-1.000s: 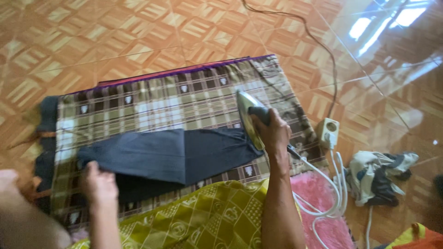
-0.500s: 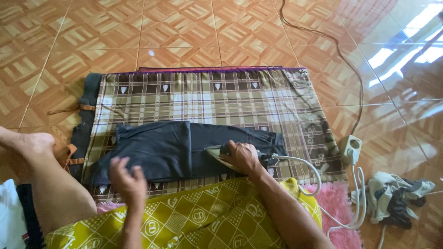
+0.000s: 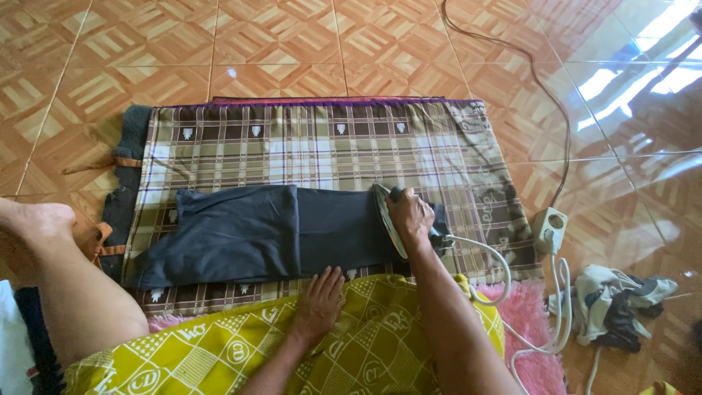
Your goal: The person irons a pair of dark trousers on a mat on the floor, smoothing the fabric and moving the iron over both legs before folding them.
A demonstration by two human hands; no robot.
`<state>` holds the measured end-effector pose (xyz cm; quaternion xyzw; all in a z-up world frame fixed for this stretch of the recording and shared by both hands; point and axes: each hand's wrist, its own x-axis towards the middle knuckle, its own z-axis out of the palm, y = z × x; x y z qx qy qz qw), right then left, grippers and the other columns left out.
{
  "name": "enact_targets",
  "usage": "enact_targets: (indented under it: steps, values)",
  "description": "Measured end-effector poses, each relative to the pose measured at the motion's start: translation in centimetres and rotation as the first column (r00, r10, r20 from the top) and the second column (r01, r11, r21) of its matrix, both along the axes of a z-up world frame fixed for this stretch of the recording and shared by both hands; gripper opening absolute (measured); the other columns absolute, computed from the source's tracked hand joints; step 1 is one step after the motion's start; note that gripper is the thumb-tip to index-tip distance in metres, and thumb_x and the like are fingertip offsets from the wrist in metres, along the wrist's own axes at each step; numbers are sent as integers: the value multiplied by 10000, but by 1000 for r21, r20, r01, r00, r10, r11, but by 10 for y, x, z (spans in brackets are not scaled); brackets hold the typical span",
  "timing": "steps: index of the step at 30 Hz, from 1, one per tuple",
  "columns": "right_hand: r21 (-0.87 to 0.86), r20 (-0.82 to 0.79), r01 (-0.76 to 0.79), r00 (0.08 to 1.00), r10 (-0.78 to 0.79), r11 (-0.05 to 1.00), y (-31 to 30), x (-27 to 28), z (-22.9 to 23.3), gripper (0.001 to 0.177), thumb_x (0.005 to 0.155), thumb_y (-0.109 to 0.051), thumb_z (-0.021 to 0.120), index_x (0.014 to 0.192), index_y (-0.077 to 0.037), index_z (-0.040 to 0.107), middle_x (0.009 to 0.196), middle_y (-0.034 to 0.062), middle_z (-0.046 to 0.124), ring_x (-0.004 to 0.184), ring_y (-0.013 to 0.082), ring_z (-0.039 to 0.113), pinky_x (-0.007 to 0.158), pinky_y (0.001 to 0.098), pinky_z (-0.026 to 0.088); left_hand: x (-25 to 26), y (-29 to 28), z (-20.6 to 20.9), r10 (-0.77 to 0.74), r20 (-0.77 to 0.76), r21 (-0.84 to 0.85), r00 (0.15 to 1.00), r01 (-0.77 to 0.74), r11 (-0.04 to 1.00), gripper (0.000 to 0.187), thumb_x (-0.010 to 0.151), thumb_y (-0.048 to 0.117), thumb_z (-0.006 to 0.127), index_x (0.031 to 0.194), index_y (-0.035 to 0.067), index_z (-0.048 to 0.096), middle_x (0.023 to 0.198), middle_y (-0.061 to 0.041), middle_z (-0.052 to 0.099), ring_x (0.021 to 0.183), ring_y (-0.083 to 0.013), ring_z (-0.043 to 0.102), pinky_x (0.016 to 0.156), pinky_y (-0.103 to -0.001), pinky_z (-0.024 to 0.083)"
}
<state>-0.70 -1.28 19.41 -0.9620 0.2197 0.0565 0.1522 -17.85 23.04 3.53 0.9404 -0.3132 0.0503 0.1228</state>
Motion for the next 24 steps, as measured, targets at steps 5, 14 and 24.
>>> enact_targets:
  steps: [5, 14, 24]
  values:
    - [7, 64, 58, 996, -58, 998, 2, -3, -6, 477, 929, -531, 639, 1091, -82, 639, 1073, 195, 748, 1013, 425, 706, 866, 520, 517, 0, 3, 15, -1, -68, -65, 998, -4, 998, 544, 1083, 361, 413, 1545, 73, 395, 1638, -126, 356, 1520, -327, 282, 1220, -511, 227]
    - [43, -32, 140, 990, -139, 989, 14, -43, -6, 439, 962, -525, 627, 1103, -111, 599, 1098, 167, 746, 1058, 409, 698, 922, 524, 512, -4, -1, 11, 61, 26, -131, 998, -57, 990, 471, 1068, 317, 440, 1462, 73, 522, 1548, -111, 497, 1447, -301, 421, 1182, -489, 315]
    - [48, 166, 237, 956, -242, 970, -3, 6, -38, 645, 970, -689, 503, 1078, -63, 611, 1025, 195, 753, 976, 400, 729, 863, 510, 548, -2, -3, 32, 86, -88, -117, 992, -96, 988, 440, 1049, 264, 511, 1441, 64, 534, 1467, -139, 558, 1384, -317, 488, 1200, -503, 337]
